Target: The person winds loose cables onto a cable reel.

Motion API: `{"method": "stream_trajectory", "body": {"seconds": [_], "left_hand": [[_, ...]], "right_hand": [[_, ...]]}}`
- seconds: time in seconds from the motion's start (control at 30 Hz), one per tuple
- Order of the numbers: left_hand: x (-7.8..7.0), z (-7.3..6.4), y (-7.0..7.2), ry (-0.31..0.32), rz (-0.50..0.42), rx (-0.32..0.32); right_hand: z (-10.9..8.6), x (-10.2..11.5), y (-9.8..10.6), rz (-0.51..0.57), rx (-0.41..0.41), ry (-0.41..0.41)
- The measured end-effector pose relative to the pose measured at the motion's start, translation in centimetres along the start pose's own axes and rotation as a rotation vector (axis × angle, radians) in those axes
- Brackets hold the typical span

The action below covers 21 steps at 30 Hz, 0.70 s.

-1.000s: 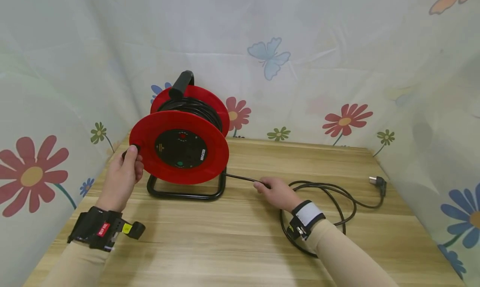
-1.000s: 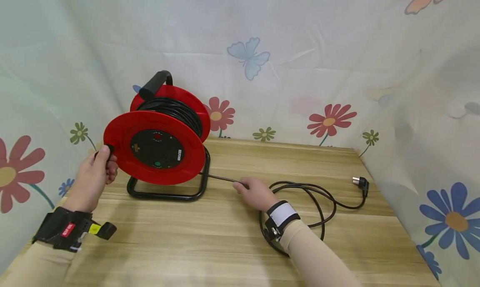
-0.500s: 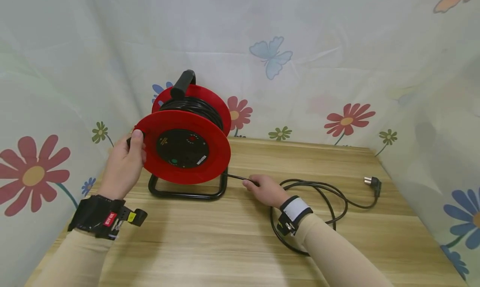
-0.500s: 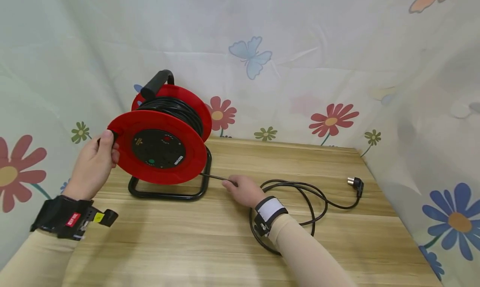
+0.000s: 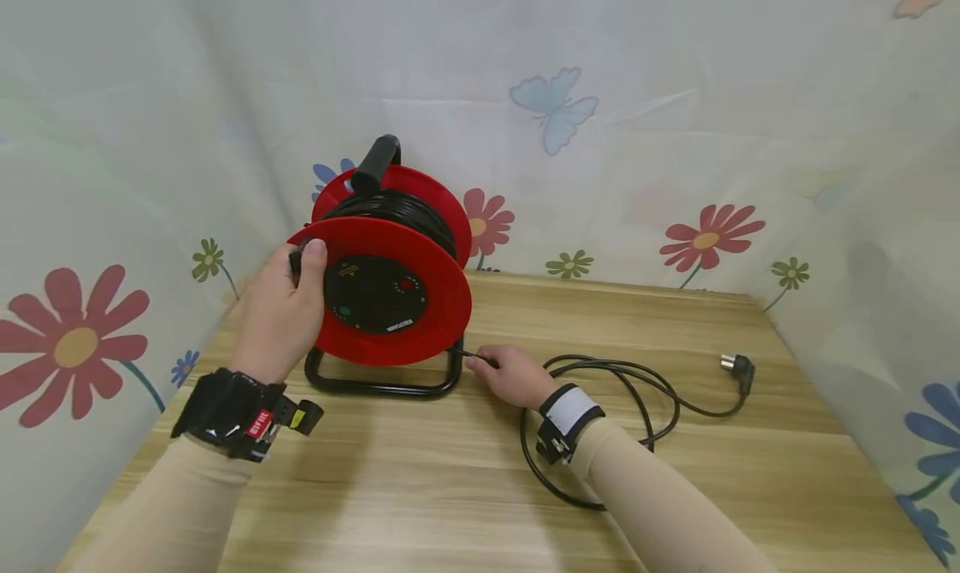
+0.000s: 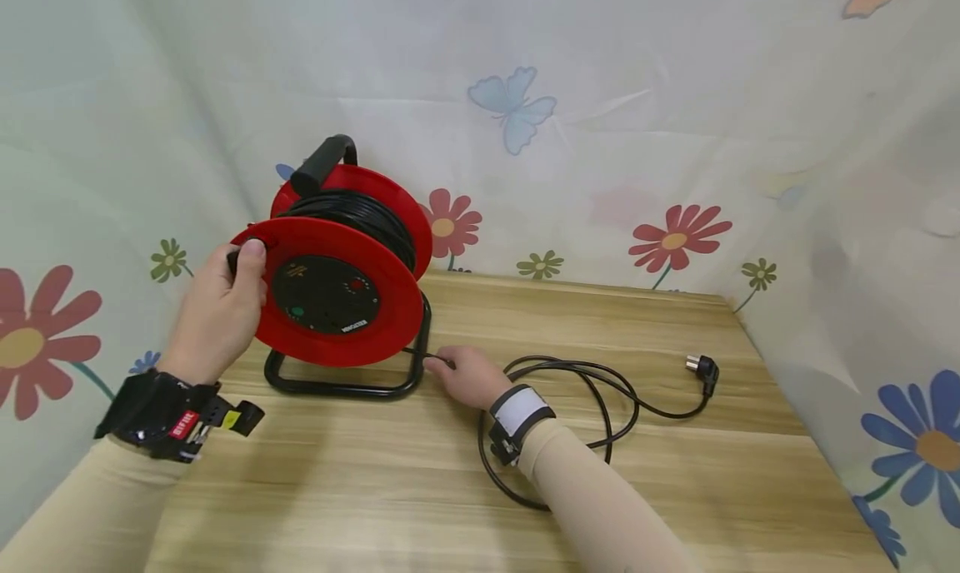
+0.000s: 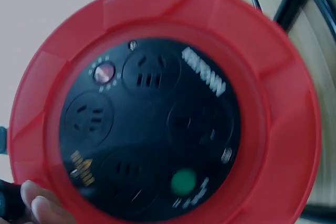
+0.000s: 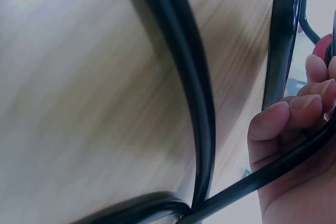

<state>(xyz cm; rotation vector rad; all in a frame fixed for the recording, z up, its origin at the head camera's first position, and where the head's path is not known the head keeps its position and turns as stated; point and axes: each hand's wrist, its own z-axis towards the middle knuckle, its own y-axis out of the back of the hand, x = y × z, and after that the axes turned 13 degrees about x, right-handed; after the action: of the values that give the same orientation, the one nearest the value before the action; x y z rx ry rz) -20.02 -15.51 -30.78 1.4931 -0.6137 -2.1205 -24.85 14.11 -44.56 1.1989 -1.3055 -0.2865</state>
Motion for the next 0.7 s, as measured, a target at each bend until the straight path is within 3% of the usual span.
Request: {"method": "stream_trajectory", "body": {"seconds": [0.27, 0.5, 0.7], "left_hand": [[0.1, 0.2, -0.9, -0.03, -0.088, -0.043], [0.0, 0.2, -0.7, -0.041, -0.097, -0.026], [0.5, 0.1, -0.6, -0.028, -0.089, -0.046]], "right_hand": [[-0.2, -0.7, -0.2, -0.012, -0.006, -0.022], [-3.4, -2.7, 1.0, -0.008, -0.013, -0.034], [-6.0, -3.2, 4.0, -0.056, -0.045, -0.028]]}}
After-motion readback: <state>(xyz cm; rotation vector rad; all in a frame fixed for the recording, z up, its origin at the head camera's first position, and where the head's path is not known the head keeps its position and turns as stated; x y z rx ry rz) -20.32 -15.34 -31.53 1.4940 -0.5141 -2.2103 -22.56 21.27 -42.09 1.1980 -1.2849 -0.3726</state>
